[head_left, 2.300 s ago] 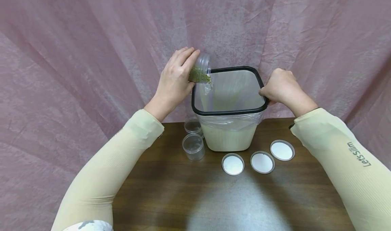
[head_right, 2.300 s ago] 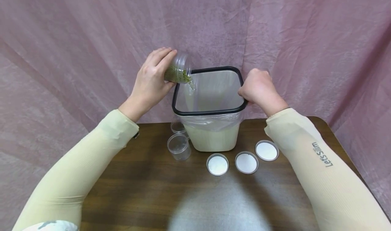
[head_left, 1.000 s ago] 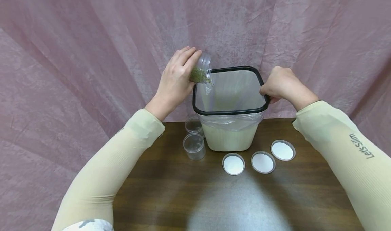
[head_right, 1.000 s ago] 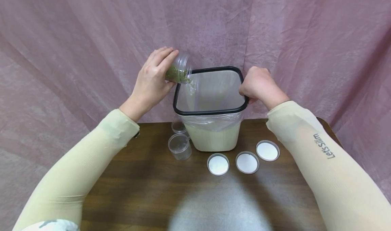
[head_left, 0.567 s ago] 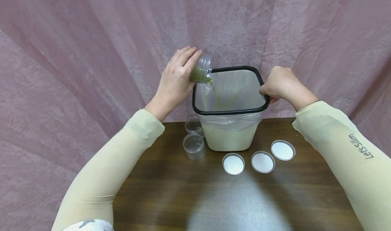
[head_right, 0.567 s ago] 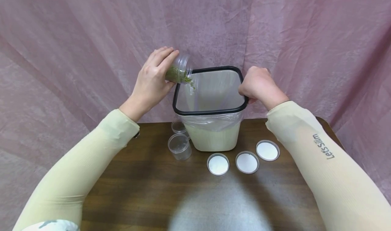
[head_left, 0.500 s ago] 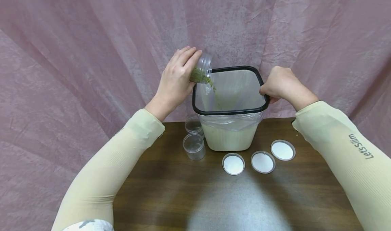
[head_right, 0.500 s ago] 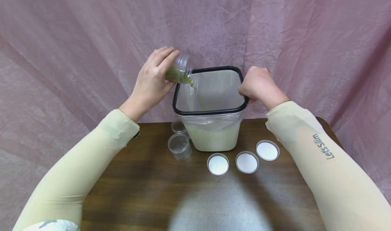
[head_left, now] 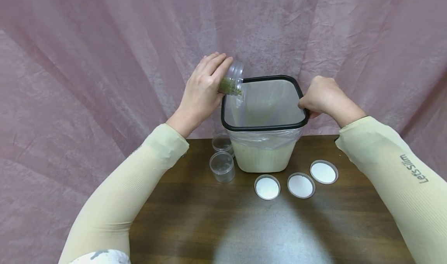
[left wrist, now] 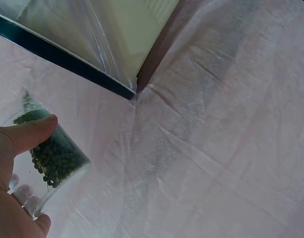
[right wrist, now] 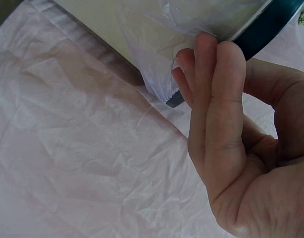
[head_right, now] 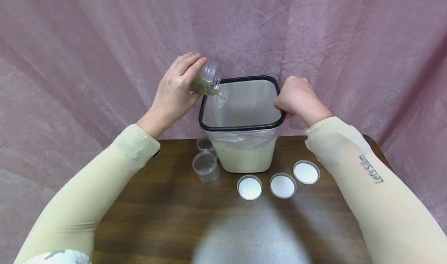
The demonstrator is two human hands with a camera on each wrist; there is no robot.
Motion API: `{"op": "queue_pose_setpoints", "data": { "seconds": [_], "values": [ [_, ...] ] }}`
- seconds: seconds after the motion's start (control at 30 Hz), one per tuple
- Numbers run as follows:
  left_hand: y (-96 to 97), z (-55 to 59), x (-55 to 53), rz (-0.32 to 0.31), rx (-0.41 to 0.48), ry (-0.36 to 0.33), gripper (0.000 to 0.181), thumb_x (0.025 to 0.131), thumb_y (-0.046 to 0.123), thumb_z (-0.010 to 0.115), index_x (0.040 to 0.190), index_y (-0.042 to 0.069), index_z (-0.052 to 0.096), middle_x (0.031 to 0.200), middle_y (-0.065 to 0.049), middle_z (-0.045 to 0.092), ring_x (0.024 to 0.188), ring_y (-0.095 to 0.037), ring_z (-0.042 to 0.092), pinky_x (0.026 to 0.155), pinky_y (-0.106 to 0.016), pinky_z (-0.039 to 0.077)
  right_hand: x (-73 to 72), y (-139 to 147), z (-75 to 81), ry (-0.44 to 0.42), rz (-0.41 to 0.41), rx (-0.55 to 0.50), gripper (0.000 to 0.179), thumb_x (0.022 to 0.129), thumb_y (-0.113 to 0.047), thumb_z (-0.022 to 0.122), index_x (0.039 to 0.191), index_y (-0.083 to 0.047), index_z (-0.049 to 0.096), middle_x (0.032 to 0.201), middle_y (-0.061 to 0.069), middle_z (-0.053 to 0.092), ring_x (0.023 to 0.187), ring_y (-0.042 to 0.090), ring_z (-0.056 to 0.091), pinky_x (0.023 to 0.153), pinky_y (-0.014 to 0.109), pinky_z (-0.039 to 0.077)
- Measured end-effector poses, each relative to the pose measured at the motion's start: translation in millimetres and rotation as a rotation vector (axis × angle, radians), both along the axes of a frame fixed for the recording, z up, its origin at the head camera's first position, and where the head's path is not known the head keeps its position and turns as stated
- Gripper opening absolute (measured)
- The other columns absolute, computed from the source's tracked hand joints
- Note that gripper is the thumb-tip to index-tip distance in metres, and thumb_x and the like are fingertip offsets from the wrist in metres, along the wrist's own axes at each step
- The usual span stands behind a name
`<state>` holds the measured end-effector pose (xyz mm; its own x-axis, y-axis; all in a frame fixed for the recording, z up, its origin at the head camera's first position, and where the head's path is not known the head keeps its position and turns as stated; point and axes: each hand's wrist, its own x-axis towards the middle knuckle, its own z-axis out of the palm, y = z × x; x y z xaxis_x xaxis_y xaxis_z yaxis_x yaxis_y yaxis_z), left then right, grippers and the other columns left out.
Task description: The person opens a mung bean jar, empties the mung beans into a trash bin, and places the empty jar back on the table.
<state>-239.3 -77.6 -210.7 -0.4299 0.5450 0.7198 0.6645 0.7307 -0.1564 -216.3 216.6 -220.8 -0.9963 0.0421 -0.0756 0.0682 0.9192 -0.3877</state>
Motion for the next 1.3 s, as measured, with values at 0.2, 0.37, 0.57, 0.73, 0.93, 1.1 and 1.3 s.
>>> {"op": "queue_pose_setpoints", "data": {
  "seconds": [0.2,0.37,0.57,0.73,0.93,1.1,1.3],
  "values": [
    [2.0,-0.3,-1.3,0.0,-0.005,0.008,0.058,0.076,-0.006,0.059,0.132,0.007,0.052,0.134,-0.012,0.053,0.131,-0.027,0.043,0.118,-0.033,0.022,0.6,2.5,-0.6,-0.003,-0.009,0.002,0.025,0.07,-0.018,0.061,0.081,0.004,0.06,0.051,0.007,0.065,0.047,0.019,0.065,0.057,0.03,0.049],
    [2.1,-0.9,-2.2,0.005,-0.008,0.012,0.058,0.076,-0.006,0.06,0.132,0.008,0.052,0.134,-0.012,0.053,0.131,-0.026,0.043,0.118,-0.033,0.022,0.5,2.7,-1.2,-0.003,-0.007,-0.005,0.024,0.07,-0.017,0.061,0.08,0.004,0.06,0.051,0.008,0.064,0.047,0.019,0.065,0.055,0.029,0.049],
    [2.8,-1.2,-2.6,0.006,-0.013,0.018,0.057,0.077,-0.006,0.058,0.132,0.008,0.052,0.134,-0.012,0.053,0.131,-0.026,0.043,0.118,-0.033,0.022,0.5,3.6,-1.7,-0.001,-0.004,-0.003,0.023,0.07,-0.017,0.06,0.079,0.004,0.061,0.051,0.007,0.064,0.047,0.019,0.065,0.053,0.028,0.048],
    [3.0,-0.3,-2.2,0.008,-0.013,0.023,0.057,0.077,-0.007,0.058,0.132,0.008,0.052,0.134,-0.012,0.053,0.131,-0.026,0.043,0.116,-0.037,0.026,-0.3,3.7,-1.2,0.0,-0.005,-0.007,0.023,0.07,-0.017,0.061,0.079,0.004,0.061,0.051,0.007,0.064,0.047,0.019,0.065,0.053,0.027,0.048],
    [3.0,-0.4,-2.0,-0.001,-0.006,0.029,0.056,0.078,-0.009,0.055,0.131,0.007,0.053,0.133,-0.012,0.054,0.13,-0.027,0.044,0.116,-0.036,0.026,-0.8,4.0,-0.8,-0.003,-0.006,-0.008,0.023,0.07,-0.017,0.061,0.079,0.005,0.06,0.05,0.008,0.064,0.047,0.019,0.065,0.055,0.028,0.049],
    [3.3,-0.3,-2.3,-0.003,-0.006,0.033,0.056,0.077,-0.009,0.057,0.131,0.007,0.053,0.133,-0.012,0.054,0.13,-0.027,0.044,0.117,-0.034,0.024,-1.1,4.3,0.3,-0.003,-0.003,-0.008,0.023,0.07,-0.017,0.061,0.079,0.005,0.06,0.05,0.008,0.064,0.047,0.02,0.066,0.056,0.029,0.05],
    [4.0,0.1,-2.3,-0.004,-0.011,0.042,0.056,0.077,-0.009,0.056,0.131,0.007,0.053,0.133,-0.012,0.054,0.13,-0.027,0.044,0.117,-0.035,0.025,-0.8,4.6,-0.1,-0.009,-0.004,-0.019,0.023,0.071,-0.016,0.061,0.08,0.005,0.06,0.051,0.008,0.065,0.048,0.02,0.066,0.054,0.028,0.05]
  ]
}}
